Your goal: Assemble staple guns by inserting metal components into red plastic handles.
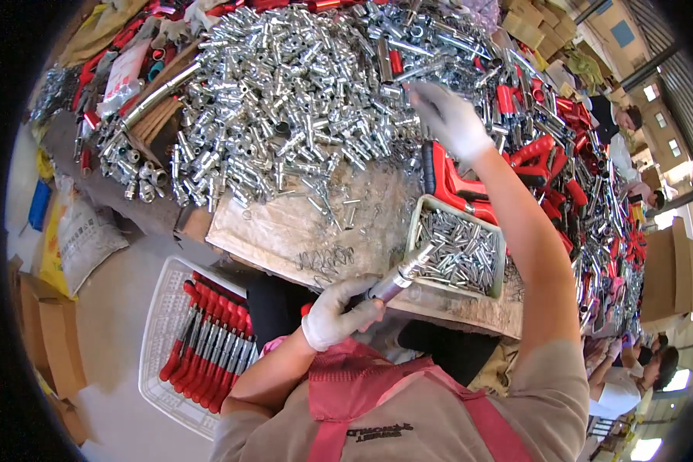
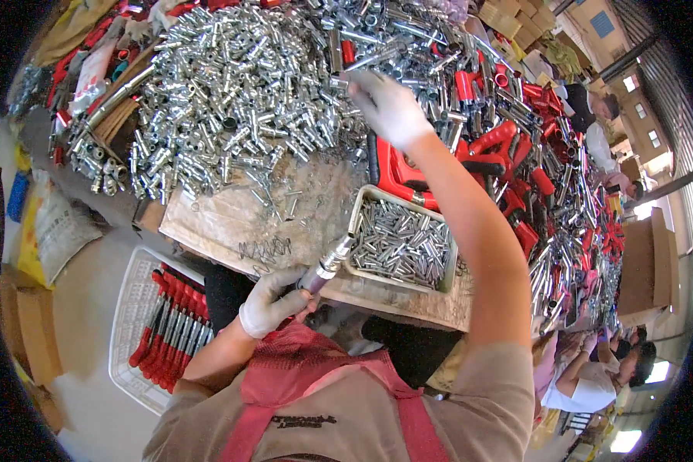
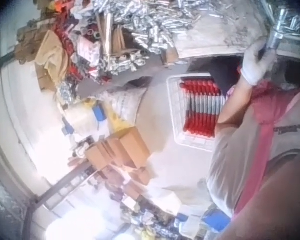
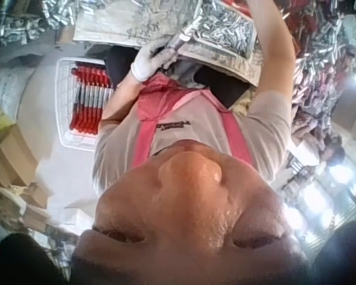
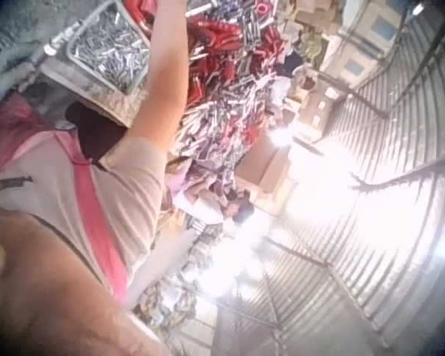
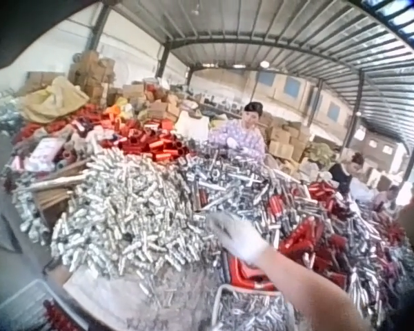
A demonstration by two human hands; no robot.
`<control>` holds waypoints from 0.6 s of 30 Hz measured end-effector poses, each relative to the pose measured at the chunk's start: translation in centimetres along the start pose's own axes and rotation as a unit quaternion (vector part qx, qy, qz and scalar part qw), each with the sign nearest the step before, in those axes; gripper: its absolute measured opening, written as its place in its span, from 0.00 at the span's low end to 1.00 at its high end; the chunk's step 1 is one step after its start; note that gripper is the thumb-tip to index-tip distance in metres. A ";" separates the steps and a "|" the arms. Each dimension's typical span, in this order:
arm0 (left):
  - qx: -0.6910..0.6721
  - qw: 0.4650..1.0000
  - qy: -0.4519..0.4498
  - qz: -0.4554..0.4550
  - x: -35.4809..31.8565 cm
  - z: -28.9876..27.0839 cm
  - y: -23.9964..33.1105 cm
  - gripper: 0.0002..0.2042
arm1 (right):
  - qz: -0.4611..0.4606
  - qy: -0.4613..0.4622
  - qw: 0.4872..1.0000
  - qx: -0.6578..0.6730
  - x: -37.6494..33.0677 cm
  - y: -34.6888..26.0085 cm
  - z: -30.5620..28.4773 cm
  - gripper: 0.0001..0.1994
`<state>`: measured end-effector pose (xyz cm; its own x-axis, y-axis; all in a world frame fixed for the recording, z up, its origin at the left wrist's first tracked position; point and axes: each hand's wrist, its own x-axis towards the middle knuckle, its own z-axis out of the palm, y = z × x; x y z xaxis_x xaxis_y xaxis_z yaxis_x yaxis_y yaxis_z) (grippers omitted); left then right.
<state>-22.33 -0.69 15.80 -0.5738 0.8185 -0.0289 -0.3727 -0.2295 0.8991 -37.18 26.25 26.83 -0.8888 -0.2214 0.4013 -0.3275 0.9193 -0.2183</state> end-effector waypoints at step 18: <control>-0.002 0.999 0.016 -0.031 0.1 2.5 -0.6 0.11 | -0.051 -0.138 0.957 0.250 -13.2 -7.0 -10.3 0.13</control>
<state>-20.34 0.86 16.40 -0.5717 0.8146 -0.0983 -0.4117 -0.1812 0.8931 -19.84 26.05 32.24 -0.8721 -0.4431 0.2075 -0.4683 0.6331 -0.6164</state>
